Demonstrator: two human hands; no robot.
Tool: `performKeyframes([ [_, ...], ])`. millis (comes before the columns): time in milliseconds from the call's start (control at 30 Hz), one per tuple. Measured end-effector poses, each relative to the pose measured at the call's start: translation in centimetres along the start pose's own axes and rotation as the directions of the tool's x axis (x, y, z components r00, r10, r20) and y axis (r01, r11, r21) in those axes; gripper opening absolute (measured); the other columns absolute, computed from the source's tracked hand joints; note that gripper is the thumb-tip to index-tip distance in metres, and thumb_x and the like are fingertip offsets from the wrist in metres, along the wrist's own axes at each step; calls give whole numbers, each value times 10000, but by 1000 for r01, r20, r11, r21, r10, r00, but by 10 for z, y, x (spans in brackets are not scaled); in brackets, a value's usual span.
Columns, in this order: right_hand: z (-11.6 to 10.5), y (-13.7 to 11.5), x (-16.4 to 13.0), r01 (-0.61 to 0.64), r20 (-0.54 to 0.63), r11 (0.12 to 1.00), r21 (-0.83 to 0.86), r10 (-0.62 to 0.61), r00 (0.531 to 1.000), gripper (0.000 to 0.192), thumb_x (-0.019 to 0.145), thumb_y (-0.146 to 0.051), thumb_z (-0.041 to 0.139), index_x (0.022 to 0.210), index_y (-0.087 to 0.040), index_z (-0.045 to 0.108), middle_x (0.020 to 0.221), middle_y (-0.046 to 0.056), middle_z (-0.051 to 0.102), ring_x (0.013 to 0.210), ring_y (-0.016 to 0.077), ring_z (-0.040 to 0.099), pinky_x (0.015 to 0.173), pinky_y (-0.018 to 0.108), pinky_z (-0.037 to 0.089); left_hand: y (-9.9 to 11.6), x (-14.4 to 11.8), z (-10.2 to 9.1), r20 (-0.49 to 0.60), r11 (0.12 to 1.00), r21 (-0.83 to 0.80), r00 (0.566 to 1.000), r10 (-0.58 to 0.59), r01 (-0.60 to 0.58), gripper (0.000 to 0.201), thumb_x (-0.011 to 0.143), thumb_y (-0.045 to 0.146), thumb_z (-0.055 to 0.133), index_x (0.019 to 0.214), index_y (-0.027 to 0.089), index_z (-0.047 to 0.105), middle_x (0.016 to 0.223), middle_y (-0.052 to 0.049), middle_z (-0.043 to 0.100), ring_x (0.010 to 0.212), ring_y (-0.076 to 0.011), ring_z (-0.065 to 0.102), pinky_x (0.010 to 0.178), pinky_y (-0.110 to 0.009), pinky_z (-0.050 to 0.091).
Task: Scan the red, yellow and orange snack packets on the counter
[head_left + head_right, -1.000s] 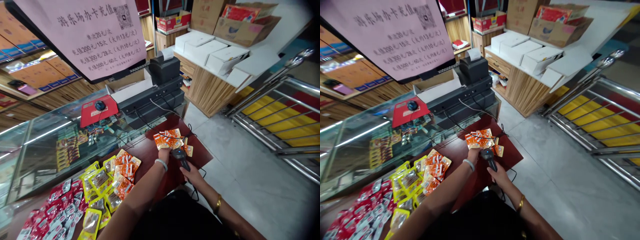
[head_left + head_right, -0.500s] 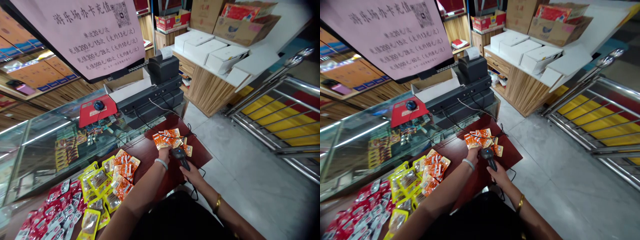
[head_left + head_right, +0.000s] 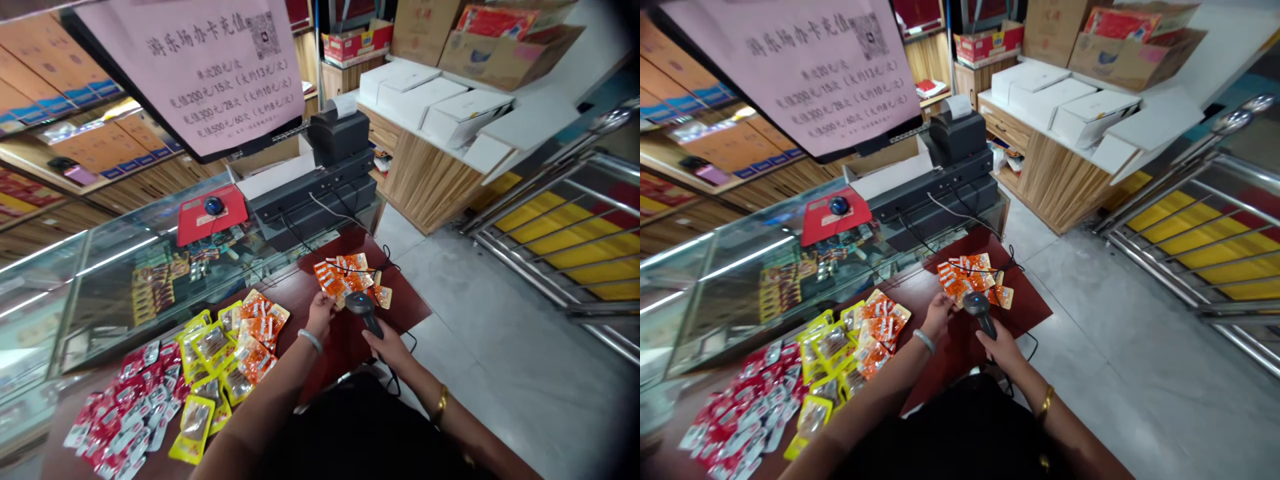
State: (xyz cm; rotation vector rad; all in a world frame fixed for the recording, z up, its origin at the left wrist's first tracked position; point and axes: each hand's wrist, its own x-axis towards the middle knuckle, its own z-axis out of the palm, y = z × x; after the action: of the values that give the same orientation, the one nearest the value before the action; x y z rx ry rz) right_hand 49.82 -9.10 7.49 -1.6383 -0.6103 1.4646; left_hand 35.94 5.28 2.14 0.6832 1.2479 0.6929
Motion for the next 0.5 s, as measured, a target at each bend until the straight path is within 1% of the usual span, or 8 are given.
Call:
performKeyframes([
  [67,10,-1,0,17,63,999,-40,-15,998,612,788,-505,629,1243,-126,475,438,-115,448,370,109,421,406,218,338,-4,-12,-28,-15,998,-15,998,66,-67,423,630,467,780,774,195,490,473,81,500,390,-58,429,411,-163,195],
  [167,31,-5,-1,39,156,994,-100,-23,988,543,800,-482,622,1201,-138,499,452,-116,433,370,102,411,397,214,334,-8,-27,-64,-89,989,-60,987,131,-137,435,613,470,790,756,191,488,460,92,485,362,-47,389,404,-175,200],
  [267,54,-9,-2,66,233,986,-155,-28,972,509,798,-475,621,1172,-148,512,481,-115,434,368,92,398,385,210,323,-8,-39,-89,-178,981,-86,971,157,-174,430,602,445,791,740,195,469,468,92,496,360,-48,406,406,-177,217],
  [400,83,-11,-3,107,337,973,-205,-32,941,473,803,-494,602,1128,-161,520,498,-115,446,376,91,415,397,212,348,-3,-57,-119,-278,979,-78,947,162,-190,416,619,459,762,757,204,463,425,99,463,351,-57,388,401,-175,203],
  [500,103,-11,0,115,393,964,-238,-12,920,442,794,-486,606,1088,-165,527,490,-123,432,372,89,411,391,206,341,3,-69,-145,-378,984,-35,913,151,-177,395,653,479,727,788,206,476,429,99,463,345,-56,366,404,-172,211],
])
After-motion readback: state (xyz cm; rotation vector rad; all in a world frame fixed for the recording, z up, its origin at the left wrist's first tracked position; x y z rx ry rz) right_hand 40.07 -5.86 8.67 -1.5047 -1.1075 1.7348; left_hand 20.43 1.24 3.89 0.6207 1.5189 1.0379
